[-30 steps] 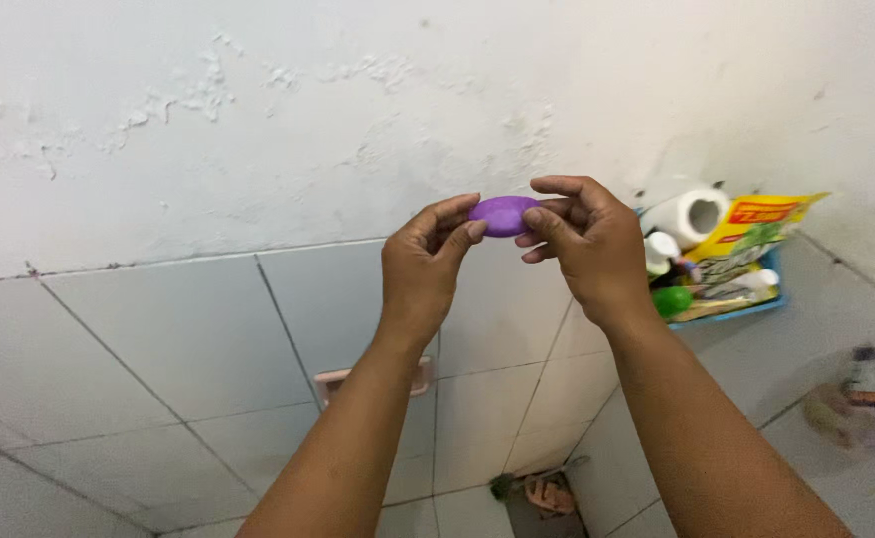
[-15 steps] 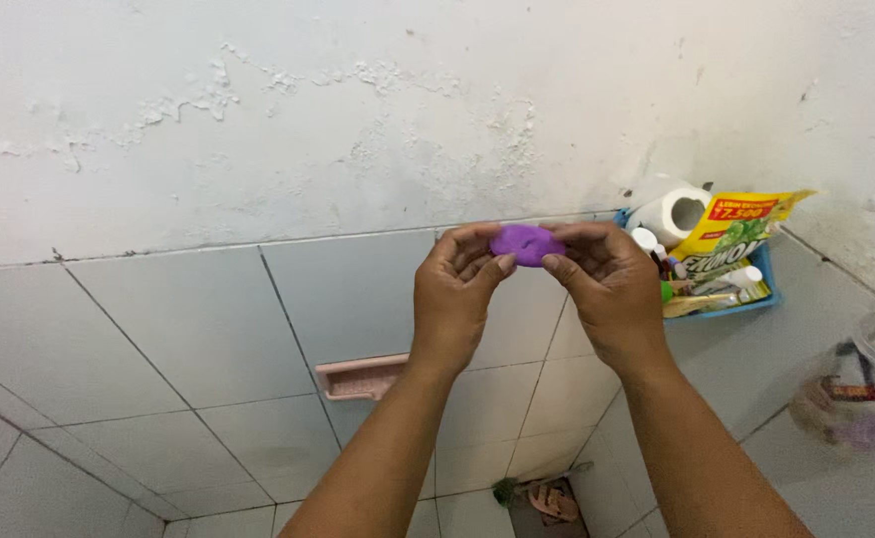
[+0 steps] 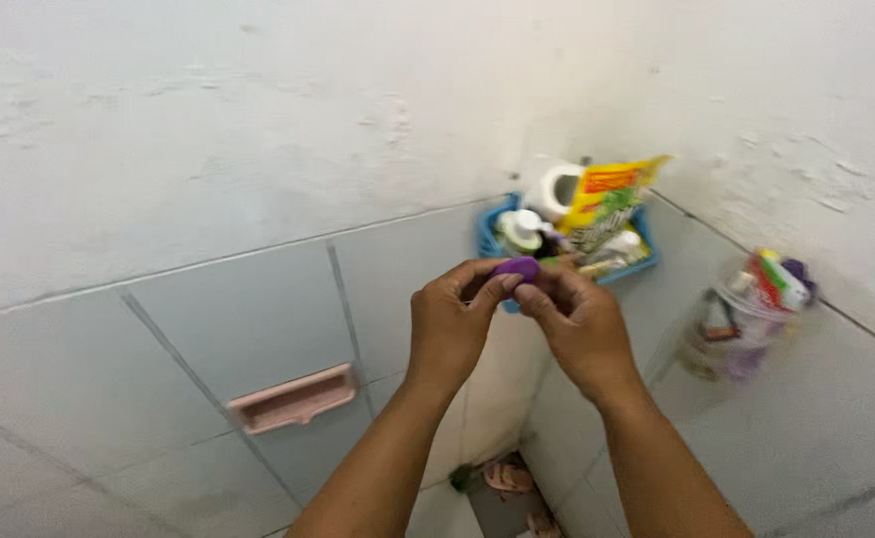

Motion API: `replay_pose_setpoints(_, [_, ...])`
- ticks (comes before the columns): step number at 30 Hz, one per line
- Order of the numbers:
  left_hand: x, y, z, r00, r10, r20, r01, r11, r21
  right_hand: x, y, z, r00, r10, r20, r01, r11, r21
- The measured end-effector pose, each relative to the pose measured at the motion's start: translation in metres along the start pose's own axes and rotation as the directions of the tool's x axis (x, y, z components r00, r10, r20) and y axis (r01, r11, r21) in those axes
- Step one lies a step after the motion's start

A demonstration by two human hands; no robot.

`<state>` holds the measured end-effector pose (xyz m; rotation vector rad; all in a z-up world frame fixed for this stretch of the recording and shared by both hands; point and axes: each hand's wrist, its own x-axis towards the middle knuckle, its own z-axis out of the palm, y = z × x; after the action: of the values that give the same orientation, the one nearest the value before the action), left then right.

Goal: The person repeatedly picks up small packets of soap from the floor and places them into a blue wall-mounted basket. They also place a large yellow bag of detergent and a roll of toilet paper into the basket, and move a purple item from a wall holder into the basket.

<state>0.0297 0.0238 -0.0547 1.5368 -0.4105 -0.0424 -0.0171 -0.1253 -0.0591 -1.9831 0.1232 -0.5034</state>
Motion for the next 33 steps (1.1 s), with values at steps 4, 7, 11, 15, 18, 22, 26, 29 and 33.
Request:
replay_pose_setpoints(4, [0.015,-0.014,0.065,0.978,0.081,0.192,-0.033,0.970,-0.243,-0.010,-0.005,-0.066,0.983,-0.114,-0.142,0.078,0.968,-0.239])
replay_pose_setpoints(7, [0.028,-0.023,0.123,0.921,0.208,0.329,-0.078,0.926,-0.369,-0.007,-0.013,-0.128,0.923,-0.218,-0.318,0.029,0.862,-0.507])
replay_pose_setpoints(11, [0.040,-0.015,0.185,0.870,0.254,0.423,0.030,0.828,-0.560,-0.007,-0.035,-0.205,0.850,-0.290,-0.440,-0.129,0.694,-0.708])
replay_pose_setpoints(15, [0.043,0.001,0.221,0.781,0.457,0.426,-0.430,0.888,-0.165,-0.010,-0.037,-0.245,0.860,-0.211,-0.465,-0.275,0.575,-0.770])
replay_pose_setpoints(18, [0.042,0.010,0.230,0.615,0.578,0.536,-0.747,0.645,0.162,-0.009,-0.034,-0.253,0.875,-0.105,-0.473,-0.351,0.535,-0.768])
replay_pose_setpoints(22, [0.050,0.005,0.236,0.665,0.414,0.622,-0.659,0.717,0.227,-0.005,-0.029,-0.254,0.879,-0.072,-0.472,-0.351,0.573,-0.741])
replay_pose_setpoints(26, [0.052,-0.012,0.232,0.690,0.515,0.508,-0.645,0.756,0.110,0.001,-0.023,-0.253,0.920,-0.132,-0.368,-0.195,0.661,-0.724])
replay_pose_setpoints(29, [0.054,-0.016,0.232,0.700,0.509,0.501,-0.635,0.765,0.109,0.008,-0.019,-0.250,0.938,-0.054,-0.342,-0.232,0.633,-0.739])
replay_pose_setpoints(33, [0.055,-0.017,0.233,0.695,0.510,0.507,-0.642,0.758,0.117,0.013,-0.012,-0.246,0.970,-0.029,-0.240,-0.189,0.526,-0.829])
